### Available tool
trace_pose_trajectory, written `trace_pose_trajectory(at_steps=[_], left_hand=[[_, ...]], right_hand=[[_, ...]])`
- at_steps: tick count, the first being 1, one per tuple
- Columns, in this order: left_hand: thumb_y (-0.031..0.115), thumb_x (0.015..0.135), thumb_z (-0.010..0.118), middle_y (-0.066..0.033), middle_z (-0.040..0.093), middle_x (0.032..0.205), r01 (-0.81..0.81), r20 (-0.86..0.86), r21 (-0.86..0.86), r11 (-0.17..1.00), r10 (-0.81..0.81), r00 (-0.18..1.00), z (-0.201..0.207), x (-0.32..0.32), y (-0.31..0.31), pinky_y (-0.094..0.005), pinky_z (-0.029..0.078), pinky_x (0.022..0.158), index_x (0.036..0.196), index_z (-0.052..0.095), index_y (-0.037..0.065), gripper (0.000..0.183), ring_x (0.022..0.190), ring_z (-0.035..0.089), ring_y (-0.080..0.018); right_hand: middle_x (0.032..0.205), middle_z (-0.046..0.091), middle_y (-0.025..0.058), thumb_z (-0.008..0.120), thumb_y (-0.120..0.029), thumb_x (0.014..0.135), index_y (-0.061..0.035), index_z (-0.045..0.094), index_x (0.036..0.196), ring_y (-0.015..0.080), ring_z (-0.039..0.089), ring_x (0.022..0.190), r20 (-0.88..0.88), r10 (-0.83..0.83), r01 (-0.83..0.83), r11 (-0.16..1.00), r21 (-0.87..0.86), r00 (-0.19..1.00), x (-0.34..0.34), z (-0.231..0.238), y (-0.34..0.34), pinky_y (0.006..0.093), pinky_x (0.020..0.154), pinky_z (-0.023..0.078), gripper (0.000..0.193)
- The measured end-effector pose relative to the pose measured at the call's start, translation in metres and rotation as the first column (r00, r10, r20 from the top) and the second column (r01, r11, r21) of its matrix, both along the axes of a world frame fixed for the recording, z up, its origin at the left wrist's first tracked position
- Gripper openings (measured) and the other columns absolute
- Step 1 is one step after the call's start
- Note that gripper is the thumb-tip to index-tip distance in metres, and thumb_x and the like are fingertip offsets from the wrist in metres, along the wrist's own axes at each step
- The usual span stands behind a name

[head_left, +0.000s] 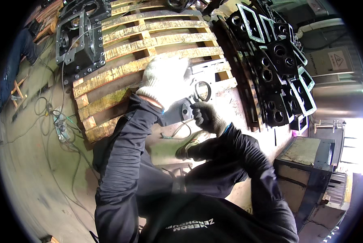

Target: The person uses an angle grinder to smooth the edges and flat surfaces of a black metal component on a wooden pallet, then uses a hand tool to scrape and deburr the interior circular openings of the part.

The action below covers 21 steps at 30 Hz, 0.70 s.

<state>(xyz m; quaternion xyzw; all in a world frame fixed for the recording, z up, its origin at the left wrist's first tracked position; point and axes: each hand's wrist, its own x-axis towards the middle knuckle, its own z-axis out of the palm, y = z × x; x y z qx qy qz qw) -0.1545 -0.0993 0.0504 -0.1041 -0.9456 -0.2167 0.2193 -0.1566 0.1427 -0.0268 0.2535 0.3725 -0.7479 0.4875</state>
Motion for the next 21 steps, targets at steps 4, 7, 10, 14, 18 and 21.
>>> trace_pose_trajectory(at_steps=[4,7,10,14,18,21], left_hand=[[0.030,0.089,0.062,-0.0119,0.068,0.089,0.021,0.051,-0.005,1.000,-0.021,0.998,0.000,-0.006,0.010,-0.0447,0.053,0.077,0.096,0.065,0.010,0.021,0.083,0.067,-0.0336],[0.031,0.090,0.061,-0.0125,0.069,0.090,0.012,0.051,-0.014,1.000,-0.011,0.999,0.001,-0.007,0.011,-0.0456,0.053,0.078,0.098,0.065,0.010,0.023,0.085,0.068,-0.0341],[0.032,0.091,0.060,-0.0129,0.069,0.090,0.027,0.069,-0.001,1.000,-0.027,0.997,-0.007,-0.009,0.013,-0.0457,0.053,0.077,0.099,0.066,0.010,0.024,0.086,0.068,-0.0341],[0.032,0.092,0.059,-0.0128,0.069,0.086,0.014,0.073,-0.009,1.000,-0.013,0.997,0.000,-0.003,0.005,-0.0447,0.054,0.076,0.098,0.066,0.011,0.024,0.083,0.068,-0.0337],[0.033,0.091,0.059,-0.0131,0.069,0.084,0.005,-0.045,0.009,1.000,-0.005,0.999,-0.001,-0.008,0.006,-0.0445,0.054,0.075,0.097,0.066,0.011,0.023,0.079,0.068,-0.0334],[0.033,0.090,0.060,-0.0122,0.069,0.083,0.017,-0.016,0.006,1.000,-0.017,1.000,0.006,-0.006,0.006,-0.0454,0.054,0.074,0.098,0.066,0.012,0.023,0.078,0.068,-0.0328]], right_hand=[[0.074,0.062,0.0022,0.060,-0.009,0.095,-0.0015,0.059,0.088,0.0105,0.063,0.064,0.544,-0.453,0.667,0.684,-0.295,0.706,0.045,0.015,-0.015,0.0211,0.058,0.057,0.010],[0.071,0.061,0.0012,0.061,-0.009,0.094,-0.0021,0.059,0.087,0.0109,0.062,0.059,0.280,-0.592,0.655,0.668,-0.354,0.755,0.030,-0.022,-0.002,0.0209,0.055,0.057,0.010],[0.070,0.057,0.0019,0.060,-0.011,0.094,-0.0021,0.059,0.091,0.0165,0.055,0.056,-0.544,-0.327,0.302,0.943,-0.138,0.773,0.007,-0.032,0.004,0.0272,0.053,0.050,0.010],[0.073,0.058,0.0064,0.059,-0.017,0.095,-0.0012,0.059,0.099,0.0208,0.055,0.057,-0.651,0.093,0.263,0.865,0.428,0.754,0.030,-0.034,-0.022,0.0312,0.053,0.049,0.016],[0.065,0.045,-0.0043,0.064,-0.018,0.092,-0.0116,0.054,0.084,0.0077,0.042,0.050,-0.399,-0.114,0.221,0.947,0.232,0.910,0.004,-0.028,0.008,0.0215,0.043,0.035,0.014],[0.066,0.052,-0.0012,0.065,-0.018,0.091,-0.0010,0.063,0.096,0.0099,0.050,0.052,-0.671,0.560,0.075,0.739,0.670,0.486,-0.018,-0.053,0.031,0.0241,0.047,0.042,0.018]])
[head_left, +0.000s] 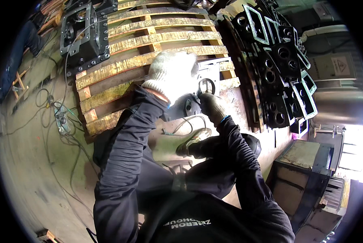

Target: The person uses an angle grinder to smooth the edges and flat surfaces of a black metal component on a wooden pallet, then uses a hand tool to scrape and deburr the interior circular openings of the part.

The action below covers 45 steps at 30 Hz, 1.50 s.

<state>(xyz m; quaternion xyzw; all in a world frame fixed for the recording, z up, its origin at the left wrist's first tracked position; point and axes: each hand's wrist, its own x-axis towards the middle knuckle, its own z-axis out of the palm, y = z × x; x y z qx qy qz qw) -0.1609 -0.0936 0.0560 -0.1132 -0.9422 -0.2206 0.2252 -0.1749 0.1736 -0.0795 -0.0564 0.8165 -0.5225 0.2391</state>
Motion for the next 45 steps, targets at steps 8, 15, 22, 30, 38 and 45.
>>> trace_pose_trajectory(at_steps=[8,15,22,30,38,45], left_hand=[[0.034,0.092,0.060,-0.0114,0.070,0.088,-0.017,0.259,-0.050,0.999,0.030,0.965,0.009,-0.005,0.005,-0.0458,0.054,0.074,0.102,0.068,0.013,0.026,0.083,0.069,-0.0317],[0.036,0.091,0.061,-0.0106,0.071,0.090,0.002,0.119,-0.042,0.999,0.003,0.993,-0.004,-0.007,0.009,-0.0444,0.055,0.075,0.103,0.069,0.013,0.027,0.084,0.070,-0.0320],[0.033,0.090,0.063,-0.0095,0.071,0.088,-0.002,0.088,-0.073,0.997,0.009,0.996,-0.012,-0.006,-0.011,-0.0422,0.055,0.073,0.101,0.070,0.014,0.023,0.081,0.070,-0.0323],[0.029,0.090,0.066,-0.0119,0.071,0.087,0.018,0.017,-0.069,0.997,-0.016,1.000,-0.020,-0.014,0.007,-0.0420,0.055,0.072,0.099,0.070,0.013,0.019,0.081,0.069,-0.0338],[0.028,0.090,0.065,-0.0109,0.072,0.093,-0.024,0.000,-0.067,0.997,0.024,1.000,-0.011,-0.007,-0.006,-0.0419,0.055,0.076,0.101,0.071,0.011,0.021,0.085,0.070,-0.0329],[0.031,0.091,0.064,-0.0101,0.072,0.095,-0.032,0.019,-0.037,0.999,0.033,0.999,-0.010,-0.007,-0.005,-0.0415,0.055,0.076,0.105,0.070,0.013,0.024,0.085,0.070,-0.0327]], right_hand=[[0.070,0.064,0.0038,0.069,-0.012,0.087,0.0005,0.070,0.109,0.0119,0.059,0.053,0.252,-0.074,-0.015,0.943,0.333,0.965,-0.019,0.089,0.010,0.0247,0.046,0.048,0.025],[0.084,0.072,0.0113,0.059,-0.015,0.084,-0.0198,0.073,0.107,0.0331,0.070,0.078,-0.010,0.832,-0.338,0.237,0.911,0.555,-0.038,0.125,0.047,0.0455,0.071,0.056,0.027],[0.086,0.072,0.0162,0.060,-0.015,0.087,-0.0106,0.074,0.096,0.0351,0.071,0.084,-0.014,0.899,-0.319,0.170,0.932,0.438,-0.082,0.111,-0.032,0.0433,0.072,0.057,0.017],[0.085,0.074,0.0118,0.065,-0.016,0.084,-0.0058,0.076,0.083,0.0305,0.071,0.075,0.262,0.951,-0.231,-0.222,0.947,0.162,-0.102,0.114,-0.037,0.0394,0.066,0.057,0.015],[0.086,0.073,0.0131,0.072,-0.019,0.079,-0.0071,0.076,0.090,0.0315,0.072,0.085,0.167,0.934,-0.437,-0.014,0.899,0.315,-0.078,0.125,-0.078,0.0409,0.075,0.056,0.017],[0.081,0.072,0.0118,0.064,-0.027,0.087,-0.0046,0.076,0.086,0.0260,0.072,0.080,0.257,0.938,-0.258,-0.195,0.946,0.232,-0.056,0.144,-0.064,0.0364,0.071,0.056,0.026]])
